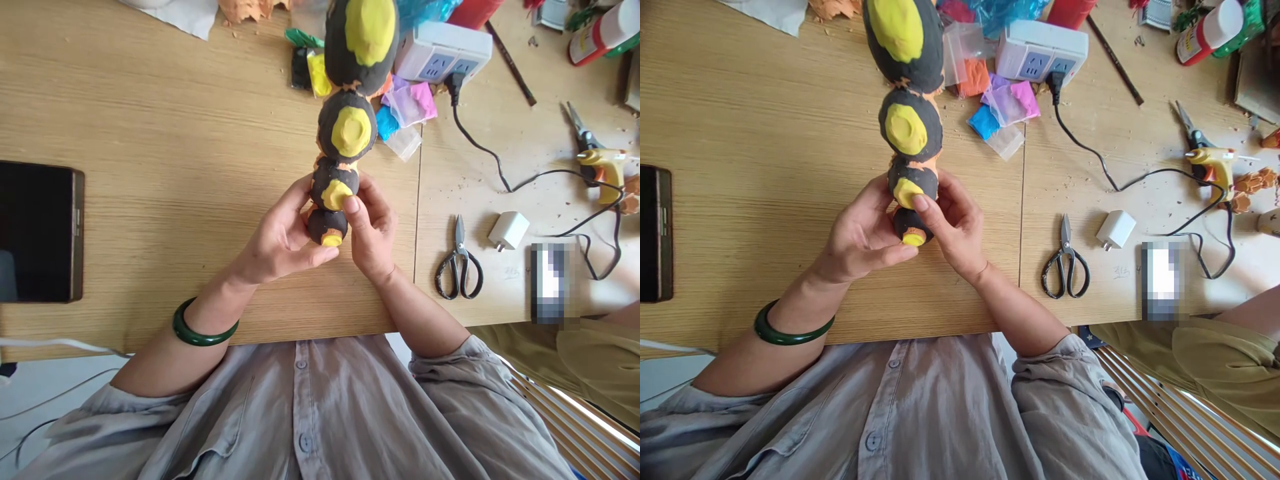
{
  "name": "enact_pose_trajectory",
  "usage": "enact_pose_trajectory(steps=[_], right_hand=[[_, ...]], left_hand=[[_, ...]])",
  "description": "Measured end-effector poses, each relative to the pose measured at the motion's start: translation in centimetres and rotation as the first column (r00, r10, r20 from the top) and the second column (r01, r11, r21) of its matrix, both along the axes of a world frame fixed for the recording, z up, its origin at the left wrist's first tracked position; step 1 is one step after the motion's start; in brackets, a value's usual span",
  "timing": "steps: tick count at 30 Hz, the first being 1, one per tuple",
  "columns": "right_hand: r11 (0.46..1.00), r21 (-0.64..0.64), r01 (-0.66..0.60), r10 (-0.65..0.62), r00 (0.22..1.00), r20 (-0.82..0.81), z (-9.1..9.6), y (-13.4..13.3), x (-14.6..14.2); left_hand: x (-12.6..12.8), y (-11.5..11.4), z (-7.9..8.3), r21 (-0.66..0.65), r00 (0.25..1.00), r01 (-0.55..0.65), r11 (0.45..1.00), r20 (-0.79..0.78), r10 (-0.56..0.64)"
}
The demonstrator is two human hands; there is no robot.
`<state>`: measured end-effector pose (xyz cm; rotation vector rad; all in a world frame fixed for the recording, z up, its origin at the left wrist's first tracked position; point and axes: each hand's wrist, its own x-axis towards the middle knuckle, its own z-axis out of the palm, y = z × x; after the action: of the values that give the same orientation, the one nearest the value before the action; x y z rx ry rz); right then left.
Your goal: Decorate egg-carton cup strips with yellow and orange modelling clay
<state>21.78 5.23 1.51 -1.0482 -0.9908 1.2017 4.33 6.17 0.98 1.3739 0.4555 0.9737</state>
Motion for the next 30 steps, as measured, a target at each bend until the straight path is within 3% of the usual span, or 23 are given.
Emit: enact_pose_trajectory(steps=[8,20,26,30], right_hand=[[0.999,-0.027,-0.027,0.028,0.999,0.026,1.4,-0.9,-0.1],[0.998,-0.053,-0.017,0.022,0.996,0.084,0.4,-1.2,-0.3],[0.994,-0.113,0.005,0.002,0.998,0.063,0.4,-1.0,-0.2],[0.997,-0.077,0.009,-0.006,0.999,0.039,0.6,-1.2,-0.2]], left_hand=[[-0.1,-0.6,0.3,-0.035,0.996,-0.062,0.997,-0.069,0.059],[0.4,-0.4,-1.3,-0.125,0.998,-0.059,0.99,0.021,0.062],[0.1,-0.5,-0.1,-0.24,0.999,0.008,0.971,0.048,0.003],[0.2,-0.8,0.4,-0.253,0.999,-0.018,0.967,0.038,0.029]])
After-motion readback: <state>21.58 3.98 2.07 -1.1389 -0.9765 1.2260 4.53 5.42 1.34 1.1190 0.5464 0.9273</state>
